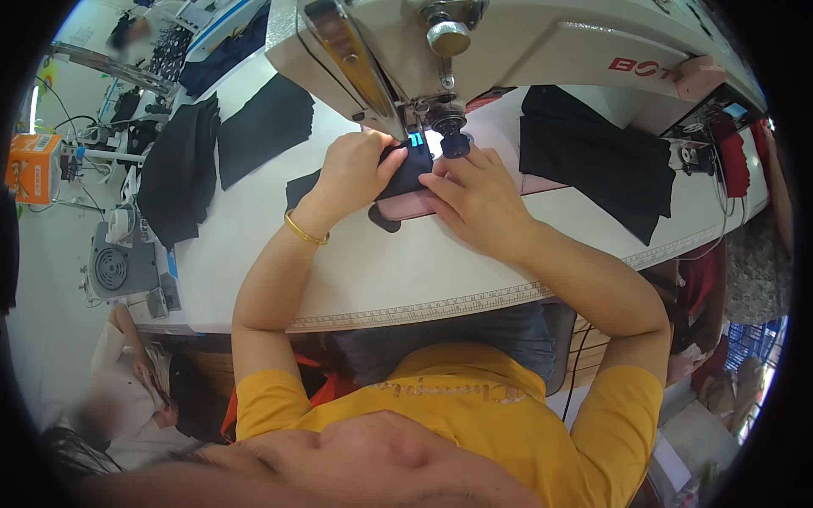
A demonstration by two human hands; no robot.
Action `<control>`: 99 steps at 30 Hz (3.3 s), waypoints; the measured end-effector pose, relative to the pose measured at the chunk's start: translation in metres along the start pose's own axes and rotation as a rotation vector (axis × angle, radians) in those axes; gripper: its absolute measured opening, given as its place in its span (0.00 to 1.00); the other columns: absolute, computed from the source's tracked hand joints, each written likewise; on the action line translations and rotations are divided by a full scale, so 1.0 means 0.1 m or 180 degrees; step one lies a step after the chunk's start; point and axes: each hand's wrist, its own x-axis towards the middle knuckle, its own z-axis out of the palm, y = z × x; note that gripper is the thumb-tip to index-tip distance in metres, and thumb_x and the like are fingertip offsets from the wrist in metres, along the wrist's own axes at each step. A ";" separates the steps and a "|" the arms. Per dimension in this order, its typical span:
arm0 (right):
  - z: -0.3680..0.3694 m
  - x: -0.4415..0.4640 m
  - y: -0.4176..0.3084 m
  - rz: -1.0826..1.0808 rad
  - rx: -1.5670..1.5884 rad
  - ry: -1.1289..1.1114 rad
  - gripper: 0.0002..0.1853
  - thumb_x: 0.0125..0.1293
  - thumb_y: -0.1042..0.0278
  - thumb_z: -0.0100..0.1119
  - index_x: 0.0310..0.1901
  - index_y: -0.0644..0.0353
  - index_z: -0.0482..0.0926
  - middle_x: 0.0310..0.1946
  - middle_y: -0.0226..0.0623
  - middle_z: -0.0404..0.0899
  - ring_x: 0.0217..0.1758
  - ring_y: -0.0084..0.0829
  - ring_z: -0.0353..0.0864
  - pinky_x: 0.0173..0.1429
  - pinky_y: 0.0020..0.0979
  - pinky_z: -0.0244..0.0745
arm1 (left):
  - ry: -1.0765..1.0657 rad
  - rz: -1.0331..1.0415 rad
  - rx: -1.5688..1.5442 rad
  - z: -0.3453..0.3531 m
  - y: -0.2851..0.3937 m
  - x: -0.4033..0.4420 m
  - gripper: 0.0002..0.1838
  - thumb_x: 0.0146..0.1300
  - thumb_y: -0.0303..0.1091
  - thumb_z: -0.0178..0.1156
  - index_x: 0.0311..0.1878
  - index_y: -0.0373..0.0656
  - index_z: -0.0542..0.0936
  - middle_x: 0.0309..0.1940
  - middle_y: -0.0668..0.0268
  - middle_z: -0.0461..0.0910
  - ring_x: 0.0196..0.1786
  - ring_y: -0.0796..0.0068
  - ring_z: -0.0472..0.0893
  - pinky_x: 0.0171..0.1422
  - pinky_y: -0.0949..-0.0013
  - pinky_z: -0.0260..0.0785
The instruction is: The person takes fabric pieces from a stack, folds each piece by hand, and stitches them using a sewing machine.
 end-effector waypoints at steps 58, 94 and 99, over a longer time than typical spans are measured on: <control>-0.12 -0.02 0.11 0.0219 -0.0107 -0.0248 0.16 0.53 0.74 0.66 0.45 0.57 0.79 0.46 0.34 0.79 0.47 0.39 0.78 0.54 0.39 0.66 | 0.0088 0.1273 0.0298 -0.22 0.07 -0.68 0.12 0.50 0.37 0.69 0.30 0.43 0.75 0.31 0.63 0.71 0.36 0.63 0.73 0.38 0.64 0.66; -0.04 0.00 0.15 -0.0100 -0.0187 -0.0076 0.15 0.51 0.76 0.67 0.43 0.57 0.80 0.50 0.37 0.75 0.52 0.41 0.77 0.45 0.39 0.70 | 0.0551 0.1531 -0.1021 0.06 -0.01 -0.33 0.04 0.53 0.23 0.62 0.30 0.39 0.76 0.36 0.63 0.76 0.46 0.62 0.76 0.52 0.64 0.71; -0.05 0.01 0.15 -0.0143 -0.0222 -0.0037 0.16 0.52 0.76 0.67 0.44 0.56 0.81 0.50 0.37 0.75 0.50 0.42 0.78 0.44 0.38 0.70 | 0.0607 0.1680 -0.0931 0.06 0.00 -0.32 0.05 0.52 0.24 0.64 0.30 0.39 0.77 0.38 0.62 0.77 0.51 0.61 0.77 0.58 0.62 0.71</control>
